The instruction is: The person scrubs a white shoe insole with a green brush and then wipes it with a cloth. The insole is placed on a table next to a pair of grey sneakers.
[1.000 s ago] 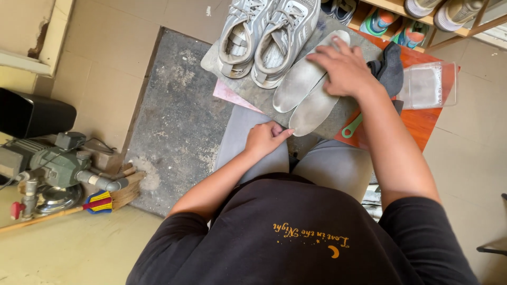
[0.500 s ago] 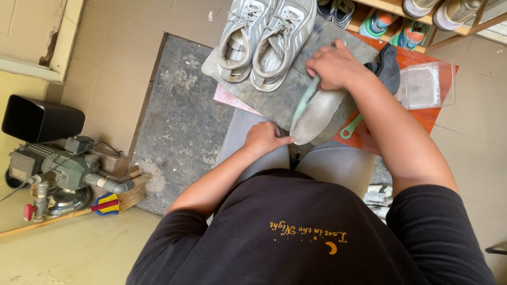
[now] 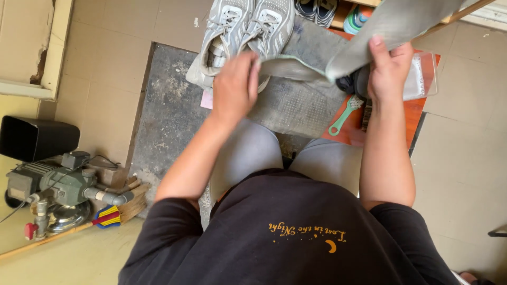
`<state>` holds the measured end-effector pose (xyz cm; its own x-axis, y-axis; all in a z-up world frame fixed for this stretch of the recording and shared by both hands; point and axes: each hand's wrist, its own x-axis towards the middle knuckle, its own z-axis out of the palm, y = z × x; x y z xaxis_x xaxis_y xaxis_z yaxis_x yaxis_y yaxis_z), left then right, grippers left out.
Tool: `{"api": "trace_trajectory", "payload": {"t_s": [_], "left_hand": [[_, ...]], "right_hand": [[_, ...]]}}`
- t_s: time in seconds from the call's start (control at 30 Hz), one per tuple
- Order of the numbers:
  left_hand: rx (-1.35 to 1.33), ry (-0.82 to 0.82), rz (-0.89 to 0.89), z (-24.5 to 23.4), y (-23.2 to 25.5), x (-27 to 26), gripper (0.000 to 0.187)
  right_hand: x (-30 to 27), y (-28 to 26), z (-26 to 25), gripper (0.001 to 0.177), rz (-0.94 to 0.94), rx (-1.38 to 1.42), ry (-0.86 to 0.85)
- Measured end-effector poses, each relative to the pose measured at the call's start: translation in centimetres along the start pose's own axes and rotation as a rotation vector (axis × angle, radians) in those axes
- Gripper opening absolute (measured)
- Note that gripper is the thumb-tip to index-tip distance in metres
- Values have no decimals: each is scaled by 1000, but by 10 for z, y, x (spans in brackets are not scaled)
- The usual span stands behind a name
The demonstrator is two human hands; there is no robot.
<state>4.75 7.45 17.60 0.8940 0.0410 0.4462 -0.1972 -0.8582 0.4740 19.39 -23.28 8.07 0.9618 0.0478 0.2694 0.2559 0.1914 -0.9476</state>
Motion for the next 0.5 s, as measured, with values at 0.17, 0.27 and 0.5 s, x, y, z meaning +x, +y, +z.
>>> {"api": "trace_trajectory", "payload": {"t_s": [0.17, 0.27, 0.5], "left_hand": [[-379, 16, 319, 35, -15, 96, 12], [-362, -133, 326, 121, -30, 132, 13], [-184, -266, 276, 243, -56, 156, 7]], "right_hand": [[-22, 11, -6, 44, 70, 5, 83], [-38, 24, 25, 37, 252, -38, -55], [-71, 59, 49, 45, 723, -322, 12]]}}
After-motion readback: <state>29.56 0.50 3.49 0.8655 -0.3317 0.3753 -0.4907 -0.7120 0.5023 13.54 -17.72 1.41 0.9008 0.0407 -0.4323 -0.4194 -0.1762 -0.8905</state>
